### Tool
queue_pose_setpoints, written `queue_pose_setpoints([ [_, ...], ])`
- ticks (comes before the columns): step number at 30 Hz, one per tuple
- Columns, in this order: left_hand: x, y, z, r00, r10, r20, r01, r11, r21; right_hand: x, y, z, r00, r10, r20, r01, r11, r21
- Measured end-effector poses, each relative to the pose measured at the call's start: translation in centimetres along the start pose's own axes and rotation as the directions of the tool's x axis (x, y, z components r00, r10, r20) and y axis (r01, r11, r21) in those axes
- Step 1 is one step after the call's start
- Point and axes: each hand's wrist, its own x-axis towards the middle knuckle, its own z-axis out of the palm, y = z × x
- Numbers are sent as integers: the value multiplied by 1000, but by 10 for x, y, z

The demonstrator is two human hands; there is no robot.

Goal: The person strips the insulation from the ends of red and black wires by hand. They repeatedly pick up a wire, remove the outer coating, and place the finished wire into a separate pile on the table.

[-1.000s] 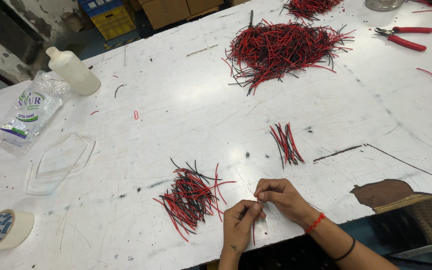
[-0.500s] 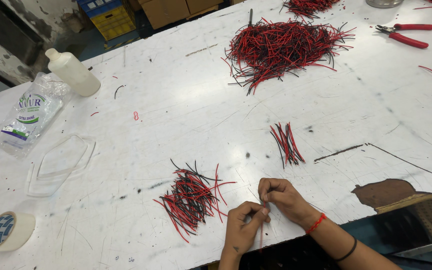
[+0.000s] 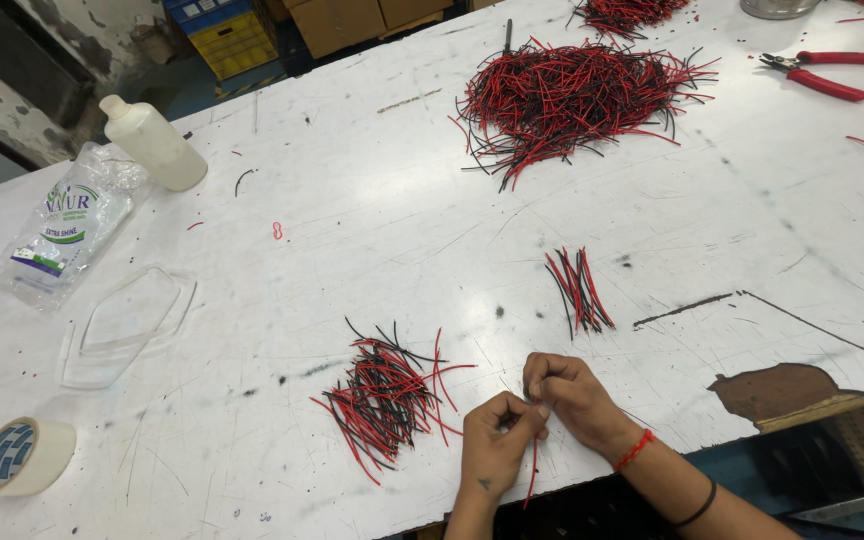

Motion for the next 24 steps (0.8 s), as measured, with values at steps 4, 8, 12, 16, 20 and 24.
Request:
queue_pose_setpoints([
  [4,2,4,4,999,-34,-25,33,998,-44,1,2,-1,999,-23,-37,24,999,31],
  [8,2,10,2,999,-30,43,35,994,-108,0,-2,1,997,46,-54,-40,994,101],
  [12,2,14,-1,995,-100,30,102,990,-100,0,-2,5,999,27,-28,-24,994,110],
  [16,3,12,6,997,-69,-37,64,991,-119,0,-3,5,999,12,-47,-7,994,108],
  [20,5,16,8,993,-96,-67,89,990,-110,0,-4,6,997,27,-74,-18,992,127],
  [24,0,20,3,996,-92,-16,89,986,-141,0,-3,4,997,36,-72,-28,994,104],
])
